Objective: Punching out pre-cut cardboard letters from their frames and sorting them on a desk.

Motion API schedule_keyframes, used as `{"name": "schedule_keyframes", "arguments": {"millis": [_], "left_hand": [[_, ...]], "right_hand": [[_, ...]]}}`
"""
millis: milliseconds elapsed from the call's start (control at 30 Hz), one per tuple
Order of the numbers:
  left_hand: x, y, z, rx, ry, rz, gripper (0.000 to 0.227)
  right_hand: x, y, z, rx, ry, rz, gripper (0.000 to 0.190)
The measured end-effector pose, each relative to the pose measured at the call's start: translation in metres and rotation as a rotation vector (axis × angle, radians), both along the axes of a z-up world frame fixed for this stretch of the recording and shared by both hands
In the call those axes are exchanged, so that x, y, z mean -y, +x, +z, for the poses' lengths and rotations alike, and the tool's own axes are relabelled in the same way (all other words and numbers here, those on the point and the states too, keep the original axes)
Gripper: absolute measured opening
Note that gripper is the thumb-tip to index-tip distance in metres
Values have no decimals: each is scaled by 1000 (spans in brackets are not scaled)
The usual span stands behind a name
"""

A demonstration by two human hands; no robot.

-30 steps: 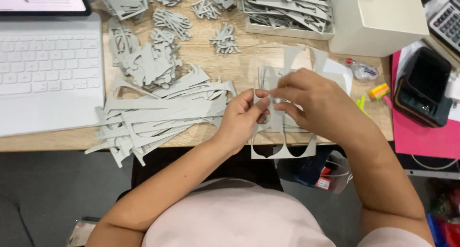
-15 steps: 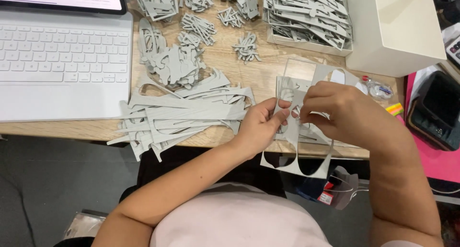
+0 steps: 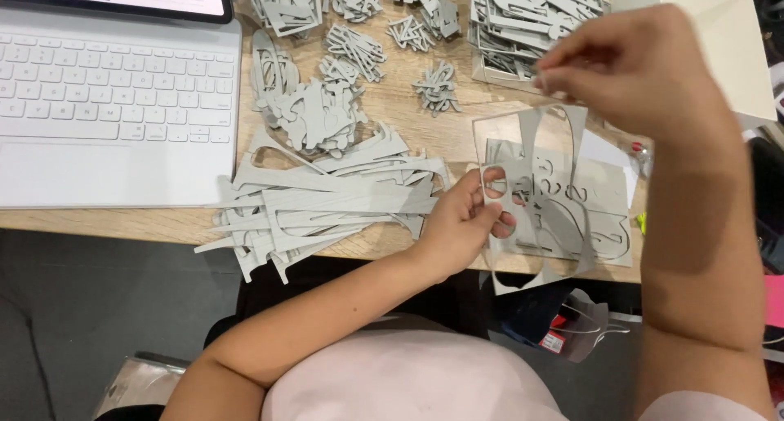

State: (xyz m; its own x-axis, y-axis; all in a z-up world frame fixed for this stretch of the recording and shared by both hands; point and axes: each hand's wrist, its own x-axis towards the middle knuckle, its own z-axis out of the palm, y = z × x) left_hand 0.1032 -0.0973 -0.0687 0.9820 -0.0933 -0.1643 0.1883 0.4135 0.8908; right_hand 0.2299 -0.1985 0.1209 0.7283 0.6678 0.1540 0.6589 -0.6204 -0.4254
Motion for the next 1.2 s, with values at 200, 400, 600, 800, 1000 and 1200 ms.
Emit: {"name": "schedule_keyframes", "arguments": {"millis": [200, 400, 600, 800, 1000, 1200], "left_hand": [[4, 1, -5, 43, -127, -34, 54], [6, 1, -8, 59, -161, -57, 45], [12, 1, -14, 74, -238, -38, 44], [7, -1, -7, 62, -195, -52, 32], [-3, -4, 9, 26, -158, -125, 31], [-2, -4, 1, 55, -140, -109, 38]], "right_hand": [[-66, 26, -31, -266, -240, -256, 8], [-99, 58, -52, -176, -178, -134, 8], [-135, 81, -52, -257, -95, -152, 7], [-150, 96, -53, -241, -204, -157, 8], [-151, 110, -67, -184, -303, -117, 6], [-135, 65, -19, -86, -399, -273, 24]]}}
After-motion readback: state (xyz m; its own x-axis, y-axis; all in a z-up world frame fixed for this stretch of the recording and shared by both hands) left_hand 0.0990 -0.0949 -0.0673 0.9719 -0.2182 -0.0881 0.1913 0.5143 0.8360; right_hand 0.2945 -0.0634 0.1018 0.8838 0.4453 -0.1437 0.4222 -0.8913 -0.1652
